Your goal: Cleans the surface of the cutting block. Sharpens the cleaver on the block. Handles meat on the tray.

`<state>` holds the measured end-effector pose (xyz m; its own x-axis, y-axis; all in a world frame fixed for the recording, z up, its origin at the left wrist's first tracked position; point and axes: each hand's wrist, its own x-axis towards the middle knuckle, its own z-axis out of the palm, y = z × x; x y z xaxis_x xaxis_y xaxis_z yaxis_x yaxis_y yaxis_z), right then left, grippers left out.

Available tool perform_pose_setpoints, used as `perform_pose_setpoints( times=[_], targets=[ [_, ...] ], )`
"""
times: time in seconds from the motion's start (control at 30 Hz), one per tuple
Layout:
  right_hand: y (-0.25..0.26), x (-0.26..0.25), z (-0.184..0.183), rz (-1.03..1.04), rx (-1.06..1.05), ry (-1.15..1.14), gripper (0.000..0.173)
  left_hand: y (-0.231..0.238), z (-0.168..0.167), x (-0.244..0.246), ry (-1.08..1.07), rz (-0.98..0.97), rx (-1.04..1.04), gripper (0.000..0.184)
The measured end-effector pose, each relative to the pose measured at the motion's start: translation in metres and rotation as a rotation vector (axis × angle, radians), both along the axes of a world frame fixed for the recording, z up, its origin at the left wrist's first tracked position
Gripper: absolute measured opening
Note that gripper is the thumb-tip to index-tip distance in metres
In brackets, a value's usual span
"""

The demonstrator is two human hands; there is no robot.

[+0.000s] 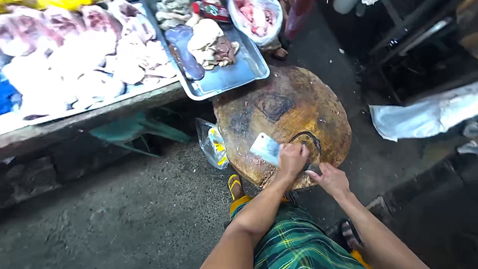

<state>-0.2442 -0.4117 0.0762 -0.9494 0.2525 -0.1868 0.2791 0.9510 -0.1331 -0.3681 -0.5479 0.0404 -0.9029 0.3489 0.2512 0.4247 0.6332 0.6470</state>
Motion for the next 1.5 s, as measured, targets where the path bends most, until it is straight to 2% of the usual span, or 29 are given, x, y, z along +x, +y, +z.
perform_pose_setpoints(
  times=[0.1,0.17,0.33,0.4,0.5,0.63,0.7,0.8,0.83,0.9,1.0,1.07,1.13,1.27,1.4,1.5],
  targets=[
    [-0.024,0.042,0.008,-0.472,-0.031,-0.142,0.073,0.044,0.002,0.006,-0.089,-0.461,0.004,0.03],
    [-0.054,0.052,0.011,-0.645,-0.037,-0.155,0.07,0.05,-0.008,0.01,-0.038,-0.631,0.042,0.032],
    [-0.133,0.053,0.026,-0.562,-0.001,-0.211,0.074,-0.05,-0.002,0.02,-0.064,-0.542,0.051,0.031],
    [-0.154,0.067,0.024,-0.679,0.037,-0.195,0.075,-0.049,-0.005,0.03,-0.024,-0.594,0.1,0.031],
    [-0.187,0.076,0.024,-0.903,-0.004,-0.206,0.075,-0.038,-0.016,0.04,-0.022,-0.808,0.149,0.028],
    [-0.235,0.07,0.029,-0.831,-0.055,-0.232,0.077,-0.097,-0.019,0.032,-0.038,-0.817,0.157,0.031],
    [-0.243,0.078,0.029,-0.879,-0.188,-0.262,0.079,-0.106,-0.019,0.037,-0.024,-0.836,0.168,0.031],
    [-0.24,0.11,0.027,-1.085,-0.499,-0.222,0.076,-0.086,-0.015,0.063,0.038,-0.947,0.208,0.03],
    [-0.245,0.121,0.025,-1.15,-0.533,-0.173,0.074,-0.079,-0.015,0.076,0.059,-1.0,0.202,0.028],
    [-0.26,0.134,0.021,-1.238,-0.452,-0.115,0.074,-0.071,-0.013,0.099,0.093,-1.091,0.157,0.03],
    [-0.291,0.116,0.026,-1.266,-0.361,-0.162,0.077,-0.091,-0.016,0.094,0.087,-1.182,0.156,0.032],
    [-0.316,0.093,0.032,-1.226,-0.355,-0.244,0.078,-0.126,-0.018,0.071,0.058,-1.153,0.215,0.031],
    [-0.336,0.076,0.029,-1.247,-0.355,-0.251,0.078,-0.148,-0.015,0.051,0.04,-1.146,0.182,0.032],
    [-0.358,0.056,0.024,-1.382,-0.345,-0.206,0.075,-0.146,-0.016,0.042,0.031,-1.27,0.16,0.032],
    [-0.386,0.023,0.032,-1.379,-0.373,-0.301,0.073,-0.187,-0.017,0.007,-0.012,-1.252,0.238,0.03],
    [-0.393,0.019,0.029,-1.492,-0.311,-0.255,0.072,-0.176,-0.014,0.012,0.002,-1.314,0.262,0.03]
  ],
)
